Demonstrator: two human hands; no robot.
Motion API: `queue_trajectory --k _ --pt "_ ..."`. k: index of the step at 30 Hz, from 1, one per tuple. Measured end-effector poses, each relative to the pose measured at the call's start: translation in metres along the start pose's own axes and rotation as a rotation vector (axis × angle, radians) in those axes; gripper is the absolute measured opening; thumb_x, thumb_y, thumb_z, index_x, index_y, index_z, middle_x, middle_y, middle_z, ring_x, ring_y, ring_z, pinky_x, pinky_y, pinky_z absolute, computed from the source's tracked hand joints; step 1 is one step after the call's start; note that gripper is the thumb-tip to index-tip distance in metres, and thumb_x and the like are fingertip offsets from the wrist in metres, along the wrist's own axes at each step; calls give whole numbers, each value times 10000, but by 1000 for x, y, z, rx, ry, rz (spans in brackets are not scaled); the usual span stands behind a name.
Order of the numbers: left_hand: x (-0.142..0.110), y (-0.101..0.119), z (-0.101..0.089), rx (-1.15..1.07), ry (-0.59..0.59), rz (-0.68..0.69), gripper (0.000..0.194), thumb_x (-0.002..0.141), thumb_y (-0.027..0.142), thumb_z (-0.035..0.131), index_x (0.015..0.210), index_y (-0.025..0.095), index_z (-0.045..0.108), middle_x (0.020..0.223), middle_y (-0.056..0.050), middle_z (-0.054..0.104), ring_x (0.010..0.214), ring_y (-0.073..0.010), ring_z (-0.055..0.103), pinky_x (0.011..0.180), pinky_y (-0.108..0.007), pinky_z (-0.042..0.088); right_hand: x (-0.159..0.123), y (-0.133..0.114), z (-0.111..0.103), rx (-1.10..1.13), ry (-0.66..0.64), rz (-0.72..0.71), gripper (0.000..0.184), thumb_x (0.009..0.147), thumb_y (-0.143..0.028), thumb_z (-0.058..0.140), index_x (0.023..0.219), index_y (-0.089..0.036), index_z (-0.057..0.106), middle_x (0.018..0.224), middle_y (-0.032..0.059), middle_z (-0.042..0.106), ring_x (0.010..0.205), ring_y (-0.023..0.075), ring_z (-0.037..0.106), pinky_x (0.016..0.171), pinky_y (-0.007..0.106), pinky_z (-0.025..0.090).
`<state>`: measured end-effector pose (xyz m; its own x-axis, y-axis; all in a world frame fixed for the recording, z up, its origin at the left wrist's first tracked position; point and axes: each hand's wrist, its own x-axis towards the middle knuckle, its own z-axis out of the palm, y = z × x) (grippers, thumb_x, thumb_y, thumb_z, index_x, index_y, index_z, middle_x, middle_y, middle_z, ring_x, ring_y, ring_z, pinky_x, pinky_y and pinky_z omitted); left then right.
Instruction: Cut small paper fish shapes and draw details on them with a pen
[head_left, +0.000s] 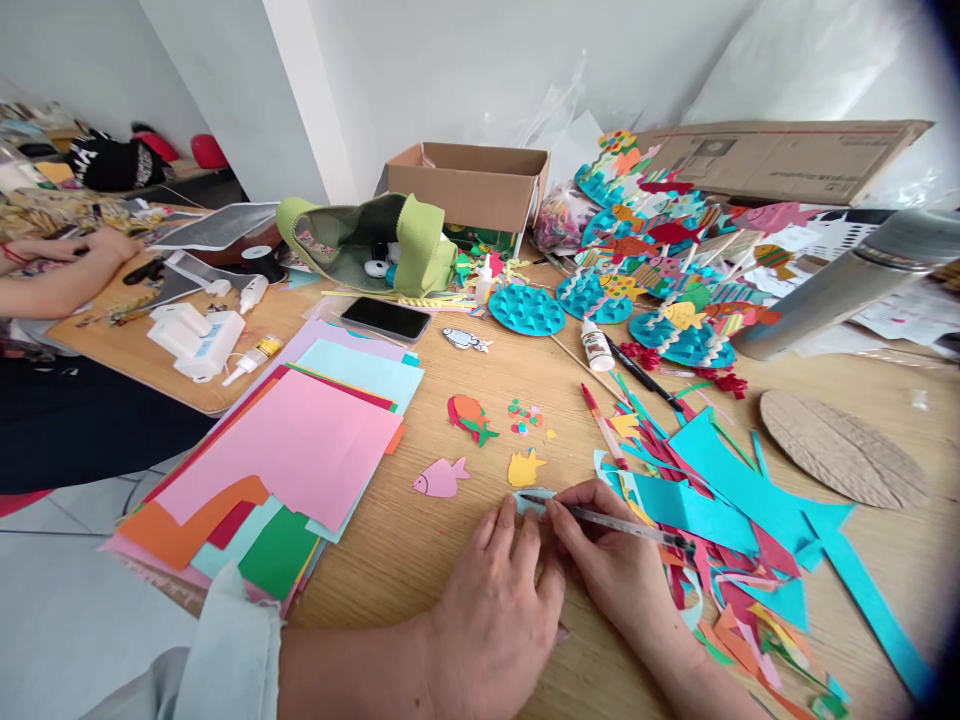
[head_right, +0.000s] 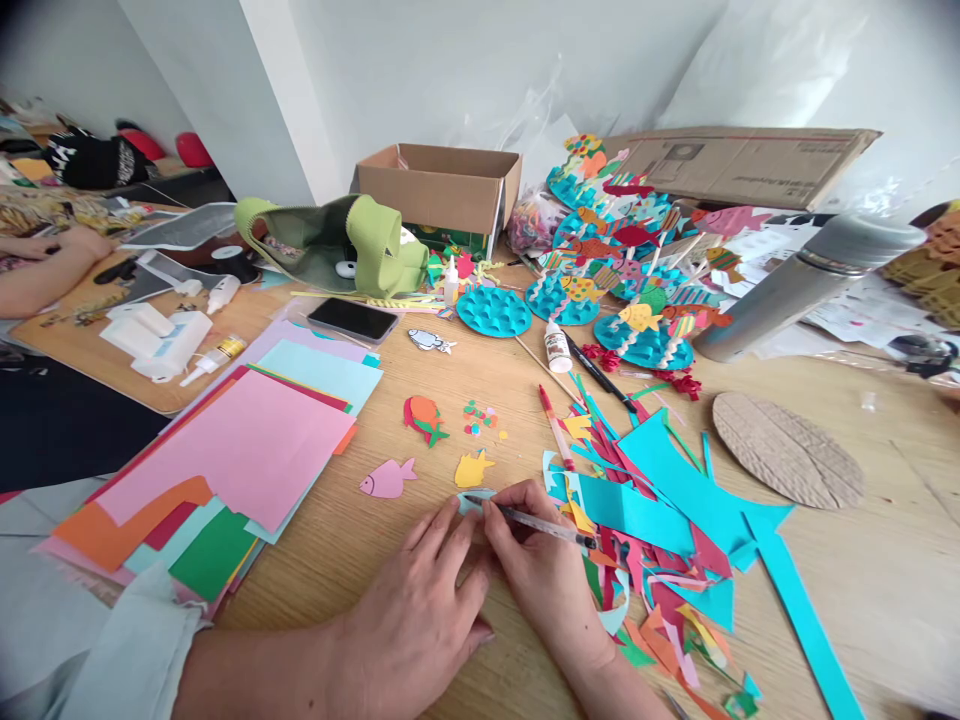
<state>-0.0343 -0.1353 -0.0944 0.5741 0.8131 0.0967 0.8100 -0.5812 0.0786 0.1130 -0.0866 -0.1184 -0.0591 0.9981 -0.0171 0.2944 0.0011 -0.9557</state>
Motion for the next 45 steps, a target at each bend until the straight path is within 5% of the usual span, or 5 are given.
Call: queue_trajectory --k 45 --pt "0 1 -1 -7 -15 -5 569 888 461 554 1298 70 505 1321 -215 522 1284 -361 445 1050 -457 375 -1 1 0 -1 -14 6 223 841 -405 623 746 -214 559 604 -3 596 482 132 503 437 247 399"
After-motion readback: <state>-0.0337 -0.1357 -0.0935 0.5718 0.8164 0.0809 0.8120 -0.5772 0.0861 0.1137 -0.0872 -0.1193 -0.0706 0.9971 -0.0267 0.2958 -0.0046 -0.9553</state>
